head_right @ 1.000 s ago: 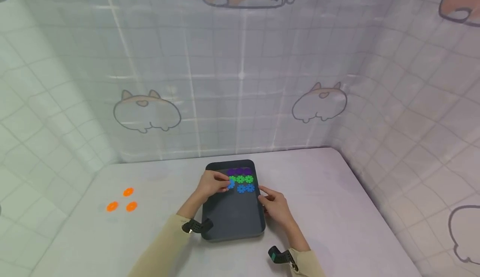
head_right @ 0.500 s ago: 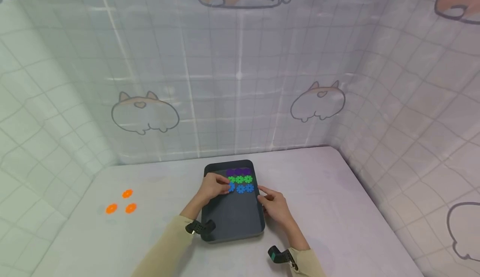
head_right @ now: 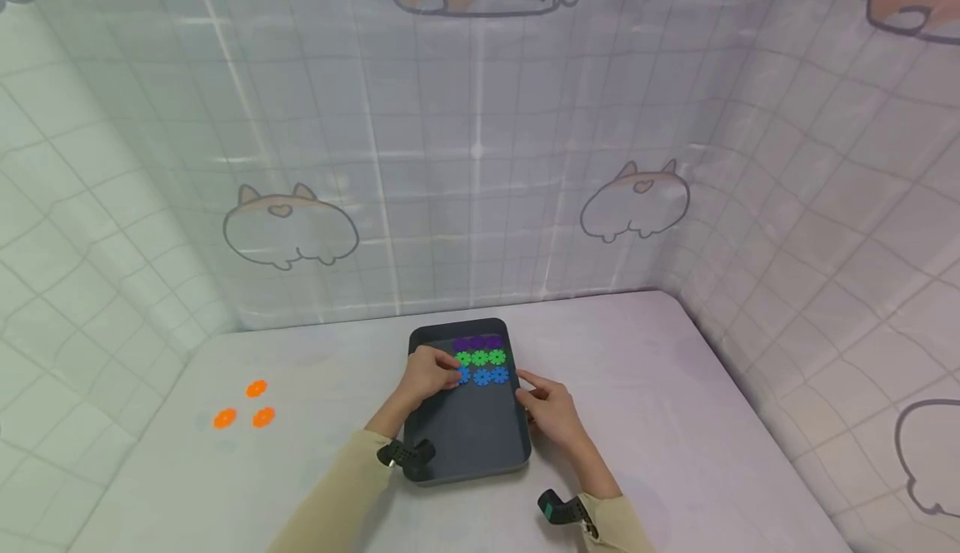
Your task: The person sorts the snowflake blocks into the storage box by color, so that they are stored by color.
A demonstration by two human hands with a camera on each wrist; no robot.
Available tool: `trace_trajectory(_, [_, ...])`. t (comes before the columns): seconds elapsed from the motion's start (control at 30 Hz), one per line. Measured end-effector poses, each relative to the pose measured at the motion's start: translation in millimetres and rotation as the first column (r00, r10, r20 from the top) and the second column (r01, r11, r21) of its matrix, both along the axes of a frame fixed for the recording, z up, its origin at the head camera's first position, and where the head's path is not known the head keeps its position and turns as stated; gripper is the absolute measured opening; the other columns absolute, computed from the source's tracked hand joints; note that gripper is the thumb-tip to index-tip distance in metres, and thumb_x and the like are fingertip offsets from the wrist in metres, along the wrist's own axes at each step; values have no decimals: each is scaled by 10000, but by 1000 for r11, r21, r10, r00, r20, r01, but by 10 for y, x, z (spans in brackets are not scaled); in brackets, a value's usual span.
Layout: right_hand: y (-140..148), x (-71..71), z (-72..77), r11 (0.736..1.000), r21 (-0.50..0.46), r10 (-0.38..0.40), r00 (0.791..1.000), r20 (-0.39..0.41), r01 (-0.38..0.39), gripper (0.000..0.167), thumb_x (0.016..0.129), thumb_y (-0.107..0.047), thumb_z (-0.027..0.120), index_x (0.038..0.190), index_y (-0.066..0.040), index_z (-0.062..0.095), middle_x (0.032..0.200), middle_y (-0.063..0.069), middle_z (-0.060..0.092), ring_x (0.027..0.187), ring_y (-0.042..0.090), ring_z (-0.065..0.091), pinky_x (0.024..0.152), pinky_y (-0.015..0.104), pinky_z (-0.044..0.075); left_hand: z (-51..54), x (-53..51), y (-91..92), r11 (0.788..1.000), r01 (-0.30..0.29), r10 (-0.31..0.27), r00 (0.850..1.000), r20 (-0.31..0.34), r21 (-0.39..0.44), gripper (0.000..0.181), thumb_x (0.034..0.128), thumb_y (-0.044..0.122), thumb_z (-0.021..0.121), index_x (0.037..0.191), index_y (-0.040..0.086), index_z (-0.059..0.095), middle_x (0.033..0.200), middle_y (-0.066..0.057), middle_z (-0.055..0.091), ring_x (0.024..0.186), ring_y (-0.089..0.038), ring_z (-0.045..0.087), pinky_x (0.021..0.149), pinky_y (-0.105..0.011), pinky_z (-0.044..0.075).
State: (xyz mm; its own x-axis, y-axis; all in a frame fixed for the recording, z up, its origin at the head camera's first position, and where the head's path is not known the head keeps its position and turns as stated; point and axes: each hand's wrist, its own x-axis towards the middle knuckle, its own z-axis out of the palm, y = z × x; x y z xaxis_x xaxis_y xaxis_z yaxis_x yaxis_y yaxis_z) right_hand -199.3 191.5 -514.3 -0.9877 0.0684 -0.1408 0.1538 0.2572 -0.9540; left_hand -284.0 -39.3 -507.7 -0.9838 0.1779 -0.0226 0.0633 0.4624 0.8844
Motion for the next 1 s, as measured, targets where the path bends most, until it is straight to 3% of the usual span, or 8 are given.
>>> trace_trajectory(0.37, [14,6,-8,1000,4,-3,1000,1,3,386,944,-149,643,1328,-161,621,898,90,670,689,211,604,584,341,543,65,57,19,997,-9,6,999,-37,-82,93,787,19,775,878,-5,772,760,-86,701,593,-145,667,554,-290,557])
trace_trajectory(0.67, [-1,9,-18,1000,-1,6,1000,-3,-6,392,946,-155,641,1336,-160,614,905,94,670,693,216,610,577,337,534,15,35,2,984,-3,-17,994,-111,-179,61,780,46,781,840,38,785,652,-6,683,540,-103,623,530,-274,529])
trace_trajectory(1.0, [10,3,-24,1000,-2,1,1000,3,-1,392,944,-147,642,1334,-174,617,911,97,665,691,222,608,567,336,531,2,28,20,981,-16,-3,995,-99,-195,134,760,78,814,888,66,775,626,29,659,526,-89,607,527,-272,511])
